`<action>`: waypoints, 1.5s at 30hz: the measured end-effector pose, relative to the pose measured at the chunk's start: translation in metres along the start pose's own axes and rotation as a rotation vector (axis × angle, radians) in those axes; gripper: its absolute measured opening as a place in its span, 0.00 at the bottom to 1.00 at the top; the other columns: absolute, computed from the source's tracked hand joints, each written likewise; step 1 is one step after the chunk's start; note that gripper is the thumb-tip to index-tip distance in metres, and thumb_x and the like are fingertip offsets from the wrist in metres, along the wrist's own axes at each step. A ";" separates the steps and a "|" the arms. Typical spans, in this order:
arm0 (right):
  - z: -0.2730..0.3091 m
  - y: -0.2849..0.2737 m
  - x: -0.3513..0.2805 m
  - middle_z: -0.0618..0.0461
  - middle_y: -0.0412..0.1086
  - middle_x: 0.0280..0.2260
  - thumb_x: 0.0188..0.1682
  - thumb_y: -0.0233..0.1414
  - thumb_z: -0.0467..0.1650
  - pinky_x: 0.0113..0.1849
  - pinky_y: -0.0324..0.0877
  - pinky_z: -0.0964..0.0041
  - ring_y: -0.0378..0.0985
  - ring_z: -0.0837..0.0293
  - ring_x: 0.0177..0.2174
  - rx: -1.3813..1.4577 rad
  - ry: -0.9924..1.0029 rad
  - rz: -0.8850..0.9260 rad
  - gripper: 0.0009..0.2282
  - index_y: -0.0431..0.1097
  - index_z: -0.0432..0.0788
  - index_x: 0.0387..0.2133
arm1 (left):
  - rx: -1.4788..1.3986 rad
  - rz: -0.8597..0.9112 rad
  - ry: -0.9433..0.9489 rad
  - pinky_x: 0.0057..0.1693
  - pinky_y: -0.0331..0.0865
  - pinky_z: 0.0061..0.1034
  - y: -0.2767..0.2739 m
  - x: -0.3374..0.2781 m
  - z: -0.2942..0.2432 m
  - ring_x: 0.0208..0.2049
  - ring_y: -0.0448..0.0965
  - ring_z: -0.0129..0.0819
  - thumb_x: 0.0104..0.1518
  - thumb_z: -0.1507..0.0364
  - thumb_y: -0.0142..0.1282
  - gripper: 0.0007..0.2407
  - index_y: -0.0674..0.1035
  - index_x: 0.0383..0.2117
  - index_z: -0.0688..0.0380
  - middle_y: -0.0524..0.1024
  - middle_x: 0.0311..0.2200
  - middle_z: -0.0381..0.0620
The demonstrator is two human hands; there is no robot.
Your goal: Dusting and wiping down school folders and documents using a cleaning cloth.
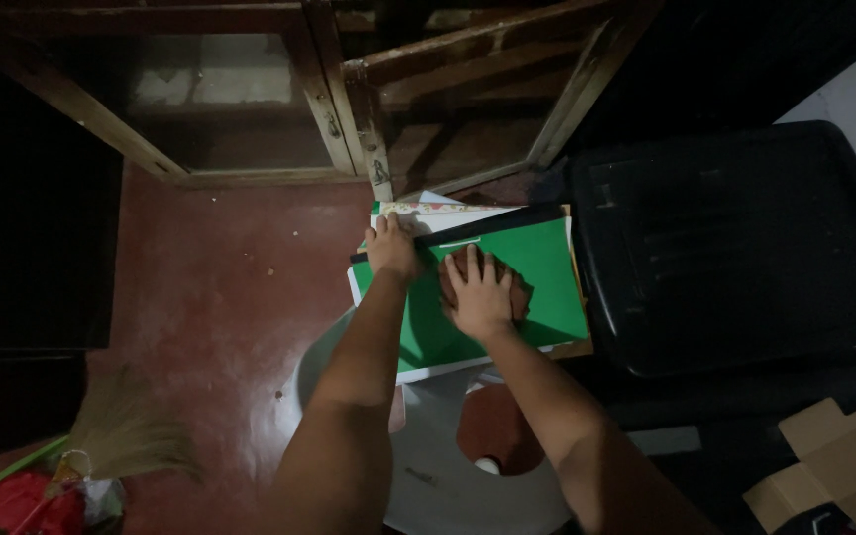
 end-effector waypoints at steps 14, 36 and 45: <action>-0.026 -0.016 -0.034 0.43 0.45 0.64 0.43 0.56 0.37 0.48 0.69 0.38 0.63 0.36 0.56 0.427 0.030 -0.128 0.33 0.51 0.55 0.64 | -0.191 0.283 0.186 0.53 0.75 0.47 -0.044 -0.056 -0.020 0.52 0.80 0.51 0.47 0.67 0.55 0.21 0.80 0.51 0.48 0.81 0.47 0.49; -0.078 -0.005 -0.117 0.45 0.76 0.45 0.42 0.62 0.35 0.49 0.73 0.47 0.79 0.45 0.45 2.655 0.346 0.002 0.15 0.79 0.49 0.45 | -1.078 -0.035 -0.009 0.54 0.70 0.45 -0.335 -0.381 0.074 0.50 0.78 0.58 0.35 0.67 0.75 0.28 0.79 0.49 0.52 0.80 0.40 0.58; -0.040 -0.207 -0.306 0.50 0.74 0.32 0.38 0.65 0.33 0.37 0.73 0.58 0.76 0.54 0.32 1.838 0.189 -0.108 0.15 0.76 0.39 0.36 | -1.798 -0.093 -0.118 0.48 0.75 0.38 -0.281 -0.501 0.065 0.40 0.80 0.45 0.30 0.81 0.75 0.27 0.79 0.43 0.62 0.81 0.36 0.53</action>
Point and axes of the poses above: each hand's wrist, its own x-axis towards the middle knuckle, its own y-axis out of the palm, z = x × y, the point moved 4 cm from there along x, towards the middle knuckle
